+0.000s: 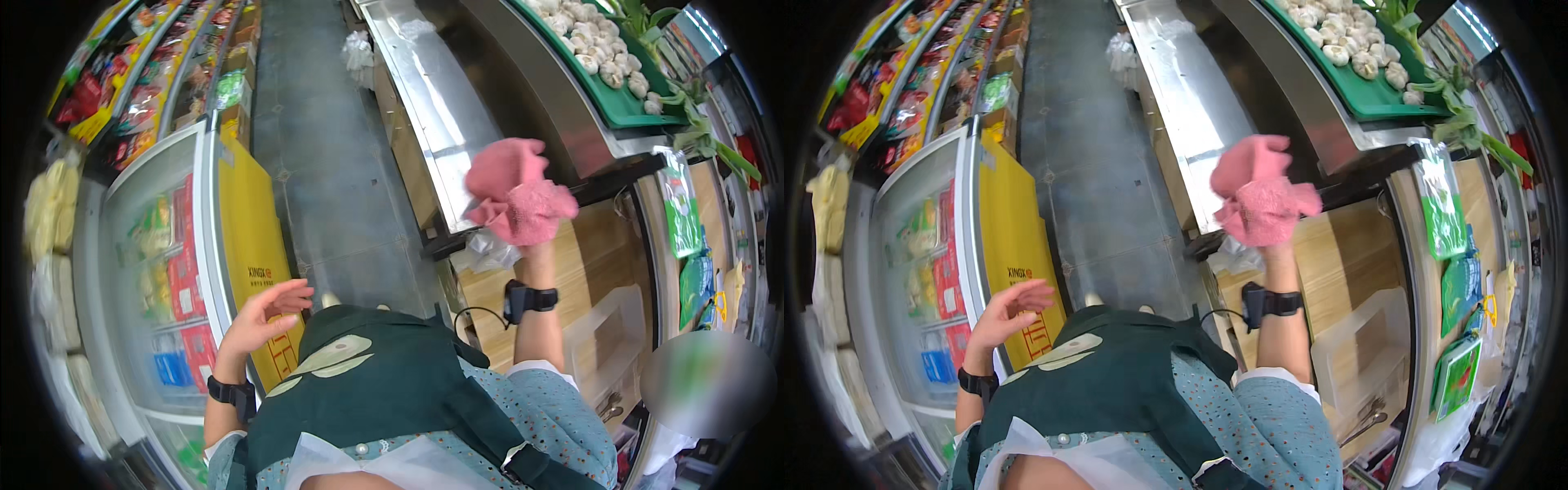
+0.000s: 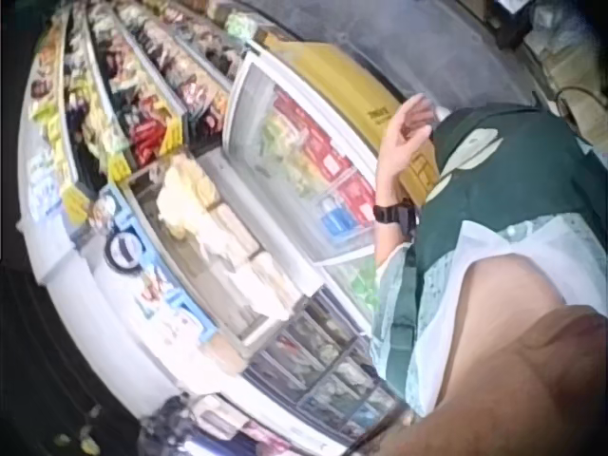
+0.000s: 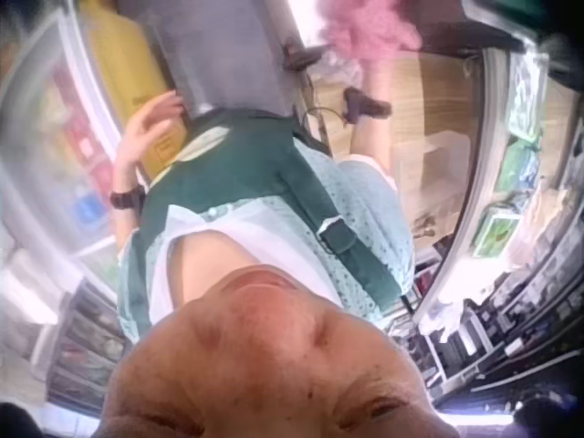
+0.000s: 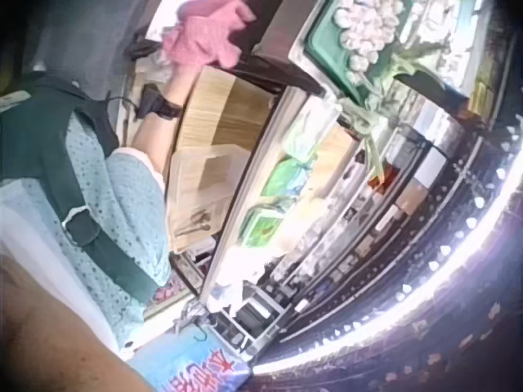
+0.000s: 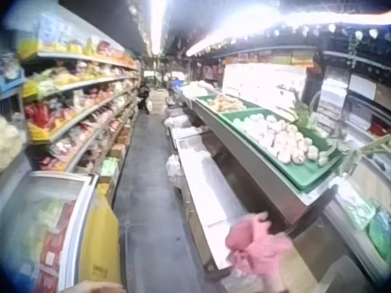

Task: Clean the stainless steel counter and metal trays using a rag.

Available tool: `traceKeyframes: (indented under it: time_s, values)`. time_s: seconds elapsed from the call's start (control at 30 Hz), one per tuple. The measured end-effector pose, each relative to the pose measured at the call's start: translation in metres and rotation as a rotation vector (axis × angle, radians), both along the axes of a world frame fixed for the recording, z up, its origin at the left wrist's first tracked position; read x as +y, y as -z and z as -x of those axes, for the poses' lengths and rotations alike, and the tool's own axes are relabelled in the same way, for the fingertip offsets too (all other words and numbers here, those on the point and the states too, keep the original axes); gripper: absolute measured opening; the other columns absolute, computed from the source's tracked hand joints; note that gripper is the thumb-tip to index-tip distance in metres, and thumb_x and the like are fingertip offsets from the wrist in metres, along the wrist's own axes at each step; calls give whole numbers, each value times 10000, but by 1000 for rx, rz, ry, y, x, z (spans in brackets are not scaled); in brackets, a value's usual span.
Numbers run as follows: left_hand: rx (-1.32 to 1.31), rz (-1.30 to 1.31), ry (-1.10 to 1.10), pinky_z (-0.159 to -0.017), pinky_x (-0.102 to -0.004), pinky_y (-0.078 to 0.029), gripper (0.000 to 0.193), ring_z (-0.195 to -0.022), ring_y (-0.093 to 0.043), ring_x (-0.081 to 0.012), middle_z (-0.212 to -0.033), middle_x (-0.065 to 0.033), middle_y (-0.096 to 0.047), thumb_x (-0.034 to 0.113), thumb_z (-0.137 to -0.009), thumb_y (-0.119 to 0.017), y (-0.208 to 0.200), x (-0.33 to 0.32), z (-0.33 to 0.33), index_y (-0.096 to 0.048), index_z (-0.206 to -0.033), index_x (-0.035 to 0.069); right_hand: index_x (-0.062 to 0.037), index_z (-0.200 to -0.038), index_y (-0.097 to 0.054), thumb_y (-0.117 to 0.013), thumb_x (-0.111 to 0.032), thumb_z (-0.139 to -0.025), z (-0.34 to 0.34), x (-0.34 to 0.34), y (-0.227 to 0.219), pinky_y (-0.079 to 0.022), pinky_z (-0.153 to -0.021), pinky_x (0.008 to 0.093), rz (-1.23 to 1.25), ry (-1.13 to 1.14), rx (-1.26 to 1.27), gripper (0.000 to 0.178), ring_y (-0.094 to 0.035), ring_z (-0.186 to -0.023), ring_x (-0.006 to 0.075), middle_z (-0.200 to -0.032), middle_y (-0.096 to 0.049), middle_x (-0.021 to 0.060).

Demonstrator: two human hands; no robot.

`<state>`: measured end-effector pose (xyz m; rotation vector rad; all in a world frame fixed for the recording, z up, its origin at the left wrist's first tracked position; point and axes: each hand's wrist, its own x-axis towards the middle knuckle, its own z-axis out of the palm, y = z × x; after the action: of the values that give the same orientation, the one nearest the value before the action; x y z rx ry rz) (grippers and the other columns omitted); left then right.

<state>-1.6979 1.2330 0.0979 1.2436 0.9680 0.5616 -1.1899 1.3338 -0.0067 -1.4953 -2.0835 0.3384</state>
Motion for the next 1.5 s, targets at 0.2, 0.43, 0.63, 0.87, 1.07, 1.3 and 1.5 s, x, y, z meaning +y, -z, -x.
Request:
traceKeyframes:
  time_s: [0.2, 0.43, 0.63, 0.87, 1.07, 1.3, 1.5]
  values:
    - [-32, 66, 100, -968, -347, -436, 540, -1114, -574, -216, -1250, -125, -572, 138, -866, -638, 29, 143, 5, -437, -1353, 20, -60, -1217, -535, -762, -332, -722, 4, 38, -15, -412, -963, 441, 310, 295, 413, 608, -536, -1109, 308, -1190, -558, 183]
    - [28, 62, 224, -965, -345, -430, 583, -1119, -574, -224, -1254, -131, -572, 188, -840, -651, 54, 352, 7, -437, -1356, 21, -52, -1474, -156, -641, -628, -735, 55, 130, 142, -52, -1083, 638, 581, 1041, -133, 1055, -1, -1368, 551, -1491, -38, 355]
    - [54, 123, 196, -980, -350, -420, 538, -1084, -577, -221, -1223, -130, -579, 121, -839, -634, 41, 472, 7, -452, -1334, 15, -37, -1480, -96, -466, -786, -728, 6, 179, 191, -30, -1035, 707, 510, 1678, -503, 1124, 30, -1352, 579, -1499, 0, 342]
    - [177, 271, 89, -975, -352, -426, 533, -1071, -579, -209, -1193, -127, -595, 151, -833, -666, 63, 531, 36, -474, -1310, 13, -31, -1234, -552, -380, -829, -730, -135, 316, 132, -357, -841, 670, 317, 1613, -134, 959, -496, -1120, 481, -1188, -544, 282]
    - [126, 239, 282, -957, -349, -437, 522, -1064, -584, -201, -1172, -117, -605, 142, -844, -655, 66, 627, -59, -471, -1316, 18, -81, -1286, -529, -598, -408, -828, 45, 457, 116, -352, -1029, 428, 106, 588, -349, 566, -467, -1240, 306, -1354, -487, 156]
    - [115, 187, 318, -944, -349, -443, 474, -1066, -587, -220, -1180, -122, -602, 134, -869, -616, 65, 694, -65, -476, -1308, 22, -23, -1331, -453, -511, -605, -848, -4, 336, 107, -357, -1011, 436, 730, 888, -282, 759, -496, -1199, 367, -1295, -508, 250]
    - [342, -404, 416, -771, -343, -526, 425, -940, -642, -237, -1072, -172, -639, 108, -816, -648, 122, 796, -127, -546, -1219, 17, -17, -1252, -527, -399, -620, -874, -43, 512, 100, -404, -928, 468, 332, 1098, 116, 723, -535, -1125, 394, -1233, -545, 262]
